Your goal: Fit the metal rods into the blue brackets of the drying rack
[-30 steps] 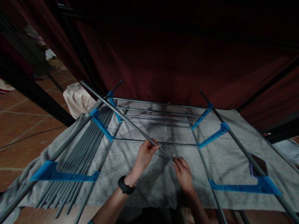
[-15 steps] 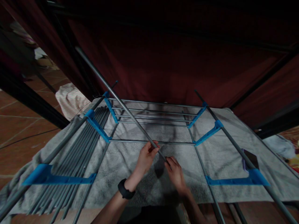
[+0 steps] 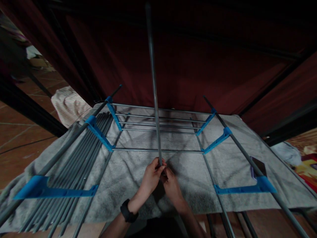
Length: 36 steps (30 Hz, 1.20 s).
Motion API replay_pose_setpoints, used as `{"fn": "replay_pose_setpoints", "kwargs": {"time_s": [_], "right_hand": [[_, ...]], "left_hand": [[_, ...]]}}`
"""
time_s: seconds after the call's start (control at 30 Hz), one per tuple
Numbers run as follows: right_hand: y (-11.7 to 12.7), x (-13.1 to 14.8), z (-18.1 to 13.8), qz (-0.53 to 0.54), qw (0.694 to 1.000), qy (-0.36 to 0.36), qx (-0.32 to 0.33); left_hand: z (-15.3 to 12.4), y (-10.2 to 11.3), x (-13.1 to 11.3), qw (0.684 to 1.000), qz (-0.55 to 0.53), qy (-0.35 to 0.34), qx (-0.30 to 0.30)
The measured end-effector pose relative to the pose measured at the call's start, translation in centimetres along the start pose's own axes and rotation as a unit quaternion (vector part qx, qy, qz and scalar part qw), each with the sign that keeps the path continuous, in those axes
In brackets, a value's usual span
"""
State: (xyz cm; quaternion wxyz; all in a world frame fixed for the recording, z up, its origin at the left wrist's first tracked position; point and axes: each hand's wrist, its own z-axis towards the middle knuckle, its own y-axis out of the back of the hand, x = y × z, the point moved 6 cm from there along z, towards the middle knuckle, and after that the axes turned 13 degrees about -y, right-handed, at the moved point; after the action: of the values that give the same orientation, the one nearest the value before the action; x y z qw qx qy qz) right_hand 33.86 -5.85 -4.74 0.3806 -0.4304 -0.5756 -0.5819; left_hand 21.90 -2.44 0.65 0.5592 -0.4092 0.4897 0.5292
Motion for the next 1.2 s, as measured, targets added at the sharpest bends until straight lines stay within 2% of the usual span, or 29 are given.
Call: {"fn": "replay_pose_setpoints", "kwargs": {"time_s": [0.17,0.33,0.67,0.87,1.0,1.2], "right_hand": [[-0.4,-0.2,-0.2,0.018,0.999,-0.02,0.024],[0.6,0.9,0.3,0.086,0.995,-0.036,0.016],[1.9,8.2,2.1,0.24,0.97,-0.034,0.014],[2.6,10.2,3.9,0.279,0.96,-0.027,-0.019],[4.0,11.3,5.2,0.299,0.953,-0.029,-0.034],[6.8,11.7,6.6,0.354,0.931,-0.049,-0.074]], "left_hand": [[-0.3,1.3,0.3,1.0,0.014,-0.009,0.005],[-0.7,2.6,-0.1,0.997,0.065,-0.028,0.023],[-2.7,6.0,1.1,0.984,0.173,-0.026,0.046],[-3.0,9.5,1.1,0.969,0.233,-0.069,0.047],[-3.1,12.3,1.5,0.957,0.282,-0.062,0.03],[-3.6,16.6,1.9,0.916,0.398,-0.048,-0.012]]}}
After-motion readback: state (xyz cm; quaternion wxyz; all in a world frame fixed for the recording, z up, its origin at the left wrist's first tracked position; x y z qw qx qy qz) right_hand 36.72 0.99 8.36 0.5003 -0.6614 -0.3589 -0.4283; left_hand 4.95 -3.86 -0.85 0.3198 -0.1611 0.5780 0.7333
